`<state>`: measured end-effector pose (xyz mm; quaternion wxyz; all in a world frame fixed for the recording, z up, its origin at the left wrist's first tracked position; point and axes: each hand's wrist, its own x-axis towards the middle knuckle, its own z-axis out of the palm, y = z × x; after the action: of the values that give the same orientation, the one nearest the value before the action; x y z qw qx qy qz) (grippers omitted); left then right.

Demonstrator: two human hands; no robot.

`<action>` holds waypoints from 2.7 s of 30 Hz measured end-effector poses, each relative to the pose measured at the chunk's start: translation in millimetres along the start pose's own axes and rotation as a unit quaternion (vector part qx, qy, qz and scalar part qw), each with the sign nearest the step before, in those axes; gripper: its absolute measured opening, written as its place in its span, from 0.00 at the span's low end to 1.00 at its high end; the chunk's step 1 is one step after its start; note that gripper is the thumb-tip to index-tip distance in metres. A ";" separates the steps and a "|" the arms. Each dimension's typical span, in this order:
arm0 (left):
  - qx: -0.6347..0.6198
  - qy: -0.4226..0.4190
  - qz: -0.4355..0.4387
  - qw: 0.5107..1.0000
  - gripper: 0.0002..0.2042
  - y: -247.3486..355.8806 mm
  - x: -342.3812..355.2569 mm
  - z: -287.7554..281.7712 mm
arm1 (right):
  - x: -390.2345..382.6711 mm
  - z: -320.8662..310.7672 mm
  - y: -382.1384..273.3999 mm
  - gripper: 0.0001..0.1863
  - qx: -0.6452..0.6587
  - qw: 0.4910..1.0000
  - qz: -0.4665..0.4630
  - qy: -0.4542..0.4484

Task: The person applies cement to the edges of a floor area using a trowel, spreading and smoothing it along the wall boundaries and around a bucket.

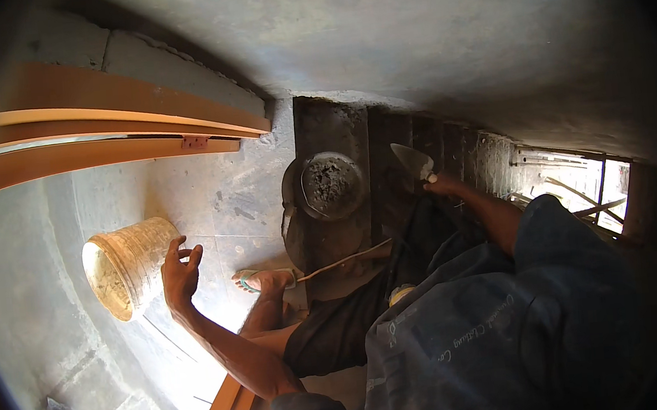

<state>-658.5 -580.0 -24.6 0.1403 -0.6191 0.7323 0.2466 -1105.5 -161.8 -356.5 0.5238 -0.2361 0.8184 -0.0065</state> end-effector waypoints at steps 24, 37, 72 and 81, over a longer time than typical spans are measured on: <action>-0.042 0.009 -0.017 0.999 0.26 -2.4 -12.9 -5.1 | -2.9 -13.8 -16.2 0.38 -0.004 1.000 -0.016 -0.003; -0.023 0.024 -0.011 0.999 0.28 -12.1 -12.6 -8.3 | 12.3 -5.4 2.1 0.43 -0.032 0.999 -0.004 -0.036; 0.067 -0.137 0.188 0.970 0.11 105.5 -54.1 178.4 | 61.8 -40.2 -8.1 0.51 -0.257 0.962 -0.043 -0.088; 0.083 -0.100 0.165 0.978 0.09 107.4 -53.0 182.9 | 69.1 -46.1 -19.2 0.53 -0.282 0.952 -0.023 -0.120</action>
<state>-771.4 -425.8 -130.9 0.2210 -0.4479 0.8245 0.2659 -1161.4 -216.9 -389.8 0.5301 -0.3921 0.7123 0.2405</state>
